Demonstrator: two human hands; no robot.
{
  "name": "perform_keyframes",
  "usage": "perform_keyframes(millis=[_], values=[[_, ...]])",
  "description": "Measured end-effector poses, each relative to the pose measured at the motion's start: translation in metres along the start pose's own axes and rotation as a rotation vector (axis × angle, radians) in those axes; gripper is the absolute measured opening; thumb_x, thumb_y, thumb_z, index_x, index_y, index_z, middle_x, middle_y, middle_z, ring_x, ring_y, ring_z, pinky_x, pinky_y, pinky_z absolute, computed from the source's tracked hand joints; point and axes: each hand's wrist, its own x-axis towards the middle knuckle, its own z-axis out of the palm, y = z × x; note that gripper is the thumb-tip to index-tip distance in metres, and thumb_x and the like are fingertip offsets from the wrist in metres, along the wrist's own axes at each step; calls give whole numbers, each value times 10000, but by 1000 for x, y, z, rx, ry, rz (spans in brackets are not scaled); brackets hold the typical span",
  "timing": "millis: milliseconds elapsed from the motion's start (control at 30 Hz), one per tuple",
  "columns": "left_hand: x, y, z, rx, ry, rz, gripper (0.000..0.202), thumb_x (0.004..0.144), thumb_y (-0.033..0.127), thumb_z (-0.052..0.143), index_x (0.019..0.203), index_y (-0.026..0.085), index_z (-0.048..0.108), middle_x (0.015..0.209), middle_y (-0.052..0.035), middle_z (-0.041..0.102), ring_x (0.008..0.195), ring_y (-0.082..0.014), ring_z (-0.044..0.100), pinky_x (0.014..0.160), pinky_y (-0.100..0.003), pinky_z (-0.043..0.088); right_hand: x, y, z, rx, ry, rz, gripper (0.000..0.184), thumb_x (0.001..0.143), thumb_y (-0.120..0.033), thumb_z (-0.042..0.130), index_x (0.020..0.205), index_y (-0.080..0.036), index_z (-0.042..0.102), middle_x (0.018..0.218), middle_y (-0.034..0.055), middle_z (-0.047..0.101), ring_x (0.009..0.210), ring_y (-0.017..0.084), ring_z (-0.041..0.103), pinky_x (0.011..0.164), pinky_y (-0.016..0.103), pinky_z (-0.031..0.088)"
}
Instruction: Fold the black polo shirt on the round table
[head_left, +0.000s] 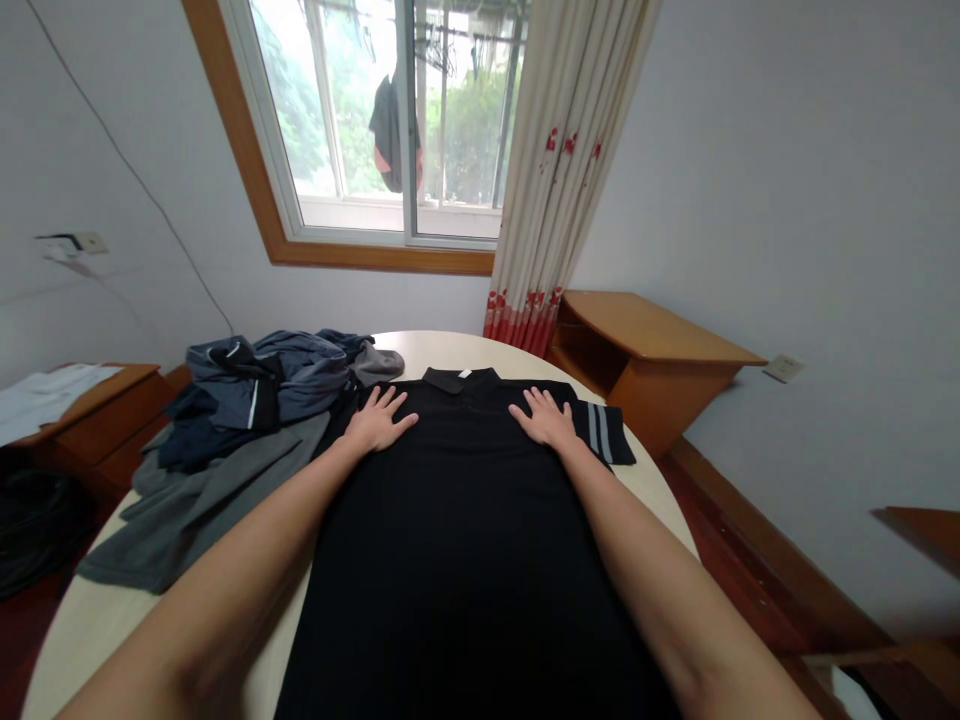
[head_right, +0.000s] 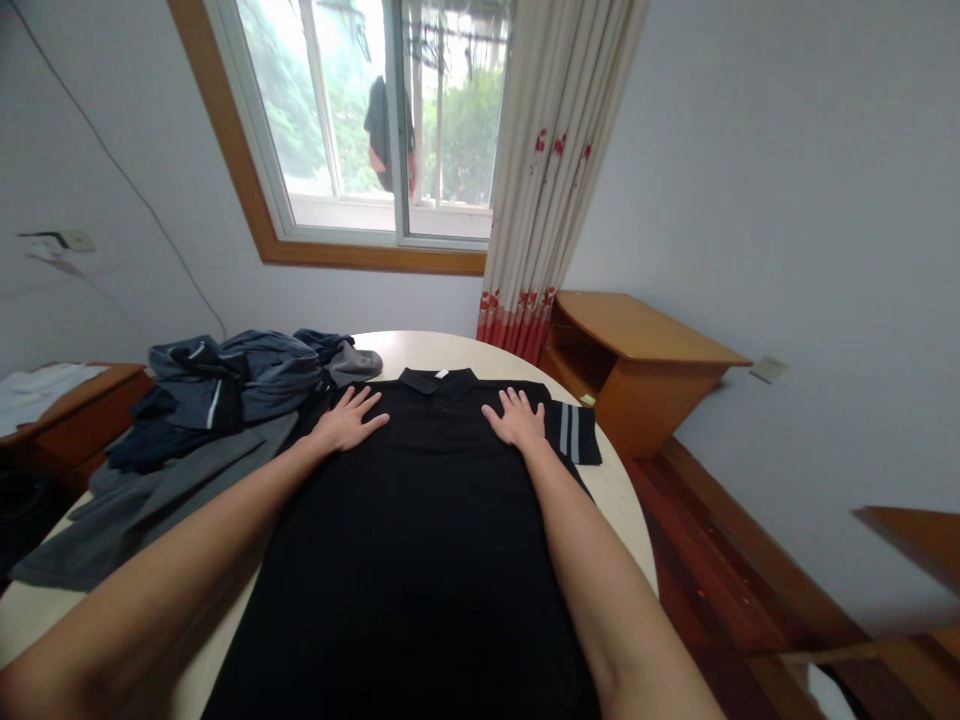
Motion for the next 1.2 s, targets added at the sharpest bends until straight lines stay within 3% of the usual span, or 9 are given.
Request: perform_keyframes(millis=[233,367,500,633,767,900,1033,1133,1200], values=[[11,1,-7,17,12,-6,728,962,629,298,1569,227,315,1664,-50,169,1534,-328,79,1176,-510,277,-2,12,-3,87,156,-10,672,991,-543,348,1539,-155,339,1625,127,267,1505,263,212,1196,500,219],[-10,3,-22,96,163,66,521,996,397,331,1414,178,550,1551,-89,444,1428,-275,395,1162,-384,317,-11,34,-7,102,119,56,657,1004,-525,314,1532,-136,352,1597,148,326,1480,289,275,1187,527,227],[-34,-10,-44,223,305,8,429,968,277,348,1204,165,689,1357,-122,629,1240,-291,561,1054,-399,422,-11,59,-7,114,86,113,646,1016,-522,259,1535,-151,355,1618,140,280,1500,300,226,1192,550,193],[-45,-28,-58,284,291,-106,393,930,245,397,1160,145,699,1242,-174,667,1161,-326,588,926,-395,498,-3,78,-9,134,111,151,617,1025,-476,235,1526,-143,373,1605,163,301,1498,301,233,1190,566,175],[-40,-32,-63,260,195,-184,357,860,352,565,1118,151,708,1192,-200,674,1133,-350,610,915,-387,510,-2,82,-16,89,82,136,608,1027,-484,247,1499,-140,416,1592,166,328,1495,305,242,1195,570,158],[-31,-28,-64,177,140,-240,342,753,388,686,993,148,721,1228,-221,654,1165,-385,595,920,-402,508,-10,54,-25,60,176,64,545,1033,-432,280,1462,-147,458,1554,153,404,1456,284,323,1189,577,169],[-24,-23,-66,24,120,-213,188,817,281,592,940,173,685,1056,-154,723,999,-294,680,831,-315,518,-25,-4,-28,125,227,-106,477,1025,-414,349,1386,-167,538,1515,124,469,1421,246,381,1198,545,172],[-26,-23,-72,-26,182,-244,225,880,260,499,1035,165,631,1024,-135,727,947,-256,690,789,-289,515,-37,-38,-20,146,180,-208,422,1005,-432,418,1299,-200,613,1471,113,522,1384,244,432,1192,535,193],[-29,-24,-79,-77,258,-274,233,875,244,503,1073,167,599,1053,-128,721,966,-249,683,800,-292,515,-45,-48,-10,158,159,-223,406,1001,-431,432,1275,-209,631,1458,111,535,1372,243,448,1188,528,210]])
